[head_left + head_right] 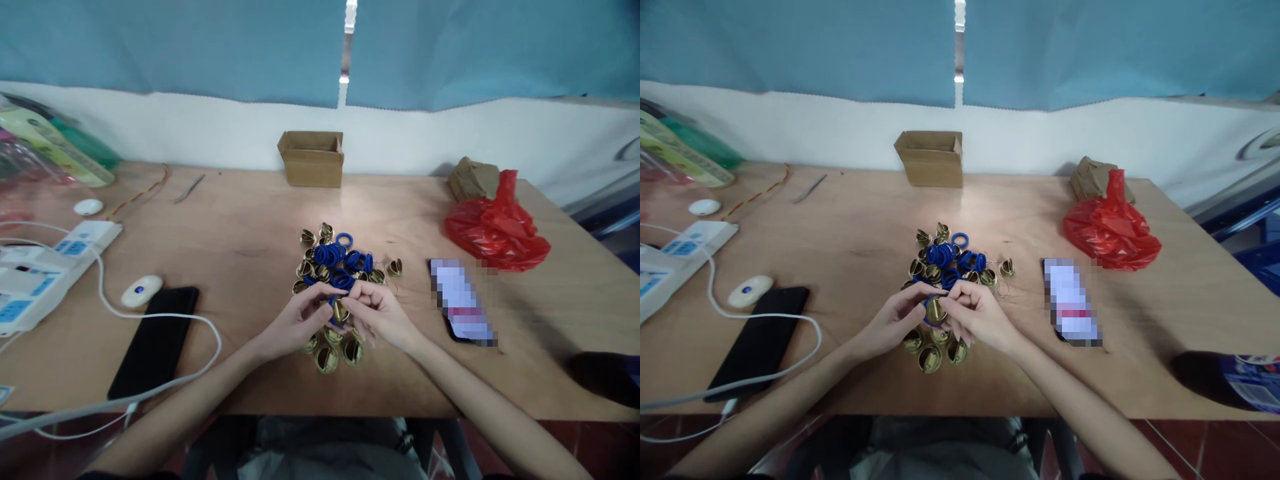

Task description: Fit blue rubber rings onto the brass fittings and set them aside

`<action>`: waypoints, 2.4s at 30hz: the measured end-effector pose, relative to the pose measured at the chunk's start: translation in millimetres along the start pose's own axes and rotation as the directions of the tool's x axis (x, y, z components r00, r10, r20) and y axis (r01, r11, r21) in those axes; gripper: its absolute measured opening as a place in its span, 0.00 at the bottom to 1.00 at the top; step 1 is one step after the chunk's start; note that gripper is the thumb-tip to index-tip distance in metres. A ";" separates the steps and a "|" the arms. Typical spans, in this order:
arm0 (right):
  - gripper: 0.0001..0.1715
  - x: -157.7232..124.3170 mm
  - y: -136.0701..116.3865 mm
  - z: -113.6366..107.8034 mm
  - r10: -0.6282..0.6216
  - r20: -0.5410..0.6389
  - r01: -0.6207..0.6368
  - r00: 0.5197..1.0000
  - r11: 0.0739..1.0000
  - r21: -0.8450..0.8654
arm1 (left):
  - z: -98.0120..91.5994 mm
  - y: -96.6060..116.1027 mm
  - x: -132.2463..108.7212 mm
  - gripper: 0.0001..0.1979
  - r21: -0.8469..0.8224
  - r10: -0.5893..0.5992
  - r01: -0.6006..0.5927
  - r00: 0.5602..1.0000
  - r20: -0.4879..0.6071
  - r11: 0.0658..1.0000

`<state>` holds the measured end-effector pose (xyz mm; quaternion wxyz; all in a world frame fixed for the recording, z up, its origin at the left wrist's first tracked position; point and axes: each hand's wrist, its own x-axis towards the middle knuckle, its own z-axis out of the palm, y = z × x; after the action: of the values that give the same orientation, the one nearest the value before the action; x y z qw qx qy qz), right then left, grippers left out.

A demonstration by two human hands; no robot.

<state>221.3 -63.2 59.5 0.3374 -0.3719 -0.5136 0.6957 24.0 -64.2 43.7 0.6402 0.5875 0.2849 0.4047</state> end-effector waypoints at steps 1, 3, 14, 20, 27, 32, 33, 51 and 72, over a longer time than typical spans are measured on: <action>0.21 0.0 0.3 0.5 0.013 0.002 -0.013 1.000 1.000 0.002 | -0.3 0.9 0.1 0.18 -0.006 -0.031 0.031 1.000 -0.005 1.000; 0.22 0.2 0.4 1.4 0.036 0.015 -0.036 0.999 0.999 0.002 | -1.1 2.4 0.6 0.20 -0.012 -0.079 0.079 0.996 -0.028 0.997; 0.21 2.4 -0.9 3.6 0.067 -0.017 -0.067 0.998 0.997 -0.031 | -2.0 0.1 3.6 0.26 0.035 -0.198 0.203 0.974 -0.105 0.979; 0.21 1.7 0.2 4.8 0.065 -0.038 -0.066 0.997 0.997 -0.044 | -2.4 -2.6 3.3 0.27 0.025 -0.251 0.254 0.963 -0.097 0.967; 0.21 1.7 0.9 3.6 -0.025 -0.080 0.015 0.996 0.993 -0.119 | -3.0 2.7 4.2 0.22 0.070 -0.133 0.139 0.987 -0.085 0.988; 0.15 0.1 -0.8 2.2 -0.159 -0.123 0.133 0.980 0.971 -0.197 | -6.5 1.8 3.9 0.17 0.093 -0.005 0.015 0.995 -0.097 0.996; 0.13 -0.1 -0.6 2.0 -0.184 -0.131 0.153 0.974 0.964 -0.216 | -7.1 1.7 3.6 0.17 0.088 0.001 0.007 0.995 -0.100 0.996; 0.10 -2.4 2.1 -4.6 -0.308 -0.121 0.219 0.944 0.856 -0.469 | -4.8 2.0 1.8 0.28 -0.138 0.002 -0.008 0.999 -0.049 0.990; 0.08 -2.2 -1.3 -11.4 -0.504 -0.299 0.216 0.810 0.731 -0.647 | -55.6 21.6 9.2 0.15 0.918 0.460 0.061 0.851 -0.254 0.393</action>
<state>232.4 -59.5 58.9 0.4488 -0.4990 -0.6716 0.3140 -22.0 -27.7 57.8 0.0761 0.7500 0.5266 0.3929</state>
